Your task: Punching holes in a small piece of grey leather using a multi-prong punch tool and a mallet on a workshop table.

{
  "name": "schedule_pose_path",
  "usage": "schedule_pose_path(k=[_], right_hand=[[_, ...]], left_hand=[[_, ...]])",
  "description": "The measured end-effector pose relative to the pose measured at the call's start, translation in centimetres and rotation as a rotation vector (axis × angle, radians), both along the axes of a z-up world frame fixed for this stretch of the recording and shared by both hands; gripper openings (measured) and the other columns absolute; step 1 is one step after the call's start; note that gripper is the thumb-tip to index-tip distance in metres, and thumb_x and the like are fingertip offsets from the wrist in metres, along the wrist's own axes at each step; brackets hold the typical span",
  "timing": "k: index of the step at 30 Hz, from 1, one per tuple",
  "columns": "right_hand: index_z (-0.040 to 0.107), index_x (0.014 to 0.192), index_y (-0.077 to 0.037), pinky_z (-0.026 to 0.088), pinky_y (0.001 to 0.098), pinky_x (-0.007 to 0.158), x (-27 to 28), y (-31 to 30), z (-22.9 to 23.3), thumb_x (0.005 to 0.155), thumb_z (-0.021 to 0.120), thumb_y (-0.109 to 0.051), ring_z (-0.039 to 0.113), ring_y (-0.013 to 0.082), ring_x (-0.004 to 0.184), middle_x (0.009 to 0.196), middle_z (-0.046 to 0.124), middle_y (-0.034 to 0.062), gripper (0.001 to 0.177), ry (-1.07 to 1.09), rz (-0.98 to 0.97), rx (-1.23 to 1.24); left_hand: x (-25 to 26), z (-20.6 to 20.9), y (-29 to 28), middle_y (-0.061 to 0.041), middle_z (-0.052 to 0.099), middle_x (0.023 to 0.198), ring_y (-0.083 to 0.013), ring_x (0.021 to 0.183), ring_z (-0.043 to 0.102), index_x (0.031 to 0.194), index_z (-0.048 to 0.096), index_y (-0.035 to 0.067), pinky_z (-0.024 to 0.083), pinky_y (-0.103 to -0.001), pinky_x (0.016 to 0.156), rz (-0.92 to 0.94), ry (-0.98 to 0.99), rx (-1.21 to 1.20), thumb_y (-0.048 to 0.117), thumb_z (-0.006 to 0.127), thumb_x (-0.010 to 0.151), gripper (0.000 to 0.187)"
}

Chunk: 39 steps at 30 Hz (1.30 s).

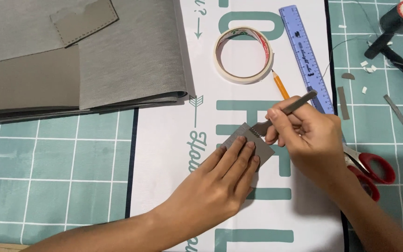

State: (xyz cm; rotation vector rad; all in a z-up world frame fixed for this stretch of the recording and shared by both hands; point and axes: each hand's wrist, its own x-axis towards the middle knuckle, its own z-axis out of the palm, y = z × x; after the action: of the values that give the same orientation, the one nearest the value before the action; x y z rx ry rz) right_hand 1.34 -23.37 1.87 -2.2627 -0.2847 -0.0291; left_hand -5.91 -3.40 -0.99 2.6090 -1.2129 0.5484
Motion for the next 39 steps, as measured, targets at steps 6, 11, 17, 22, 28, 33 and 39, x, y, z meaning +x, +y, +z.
schedule_pose_path(k=[6,11,17,22,28,33,39], right_hand=[[0.066,0.092,-0.002,0.049,0.0191,0.054,-0.1,-0.1,-1.0,0.104,0.061,-0.006,0.057,0.0073,0.049,0.064,0.070,-0.0007,0.014,-0.129,-0.001,-0.050],[0.066,0.093,0.003,0.052,0.0207,0.059,0.0,-0.2,-1.6,0.103,0.063,0.003,0.066,0.0085,0.057,0.066,0.070,0.0013,0.011,-0.309,0.079,-0.101],[0.068,0.094,0.003,0.055,0.0207,0.063,0.2,-0.7,-1.8,0.102,0.065,0.001,0.070,0.0099,0.064,0.070,0.071,0.0023,0.009,-0.350,0.131,-0.142],[0.068,0.096,0.000,0.049,0.0190,0.058,0.3,-1.0,-1.5,0.098,0.076,-0.004,0.064,0.0089,0.061,0.082,0.072,0.0019,0.009,-0.405,0.196,-0.216],[0.067,0.100,-0.001,0.052,0.0211,0.062,0.2,-1.0,-1.2,0.102,0.066,-0.007,0.068,0.0107,0.067,0.089,0.073,0.0020,0.007,-0.328,0.236,-0.201],[0.064,0.101,0.003,0.052,0.0205,0.061,0.1,-1.1,-1.2,0.102,0.065,-0.006,0.067,0.0111,0.068,0.095,0.070,0.0050,0.008,-0.302,0.252,-0.192],[0.062,0.100,0.001,0.049,0.0229,0.060,0.1,-1.8,-1.9,0.103,0.064,-0.010,0.069,0.0092,0.068,0.098,0.068,0.0036,0.012,-0.295,0.265,-0.224]], left_hand=[[-0.2,0.0,0.0,-0.026,0.063,0.141,-0.0430,0.132,0.061,0.133,0.065,-0.002,0.056,-0.048,0.106,0.013,0.006,0.033,0.008,0.063,0.102,0.033],[-0.1,0.3,0.2,-0.024,0.064,0.141,-0.0416,0.132,0.062,0.134,0.065,-0.001,0.056,-0.047,0.106,0.006,0.007,0.048,0.009,0.062,0.103,0.032],[-0.1,0.3,0.2,-0.024,0.063,0.141,-0.0405,0.133,0.062,0.135,0.064,-0.001,0.055,-0.046,0.108,0.014,0.000,0.043,0.009,0.059,0.105,0.032],[0.0,0.6,0.3,-0.023,0.064,0.141,-0.0393,0.133,0.062,0.134,0.065,0.000,0.055,-0.045,0.108,0.018,-0.011,0.049,0.011,0.058,0.106,0.031],[0.0,0.5,0.2,-0.024,0.064,0.141,-0.0395,0.133,0.062,0.134,0.065,-0.001,0.055,-0.046,0.109,0.018,0.001,0.027,0.010,0.060,0.106,0.031],[0.0,0.5,0.3,-0.024,0.063,0.142,-0.0396,0.134,0.061,0.135,0.064,0.000,0.054,-0.045,0.109,0.013,0.012,0.047,0.010,0.057,0.105,0.032],[0.0,0.5,0.4,-0.023,0.064,0.141,-0.0392,0.134,0.062,0.135,0.065,0.000,0.055,-0.045,0.110,0.016,0.000,0.047,0.010,0.058,0.106,0.031]])
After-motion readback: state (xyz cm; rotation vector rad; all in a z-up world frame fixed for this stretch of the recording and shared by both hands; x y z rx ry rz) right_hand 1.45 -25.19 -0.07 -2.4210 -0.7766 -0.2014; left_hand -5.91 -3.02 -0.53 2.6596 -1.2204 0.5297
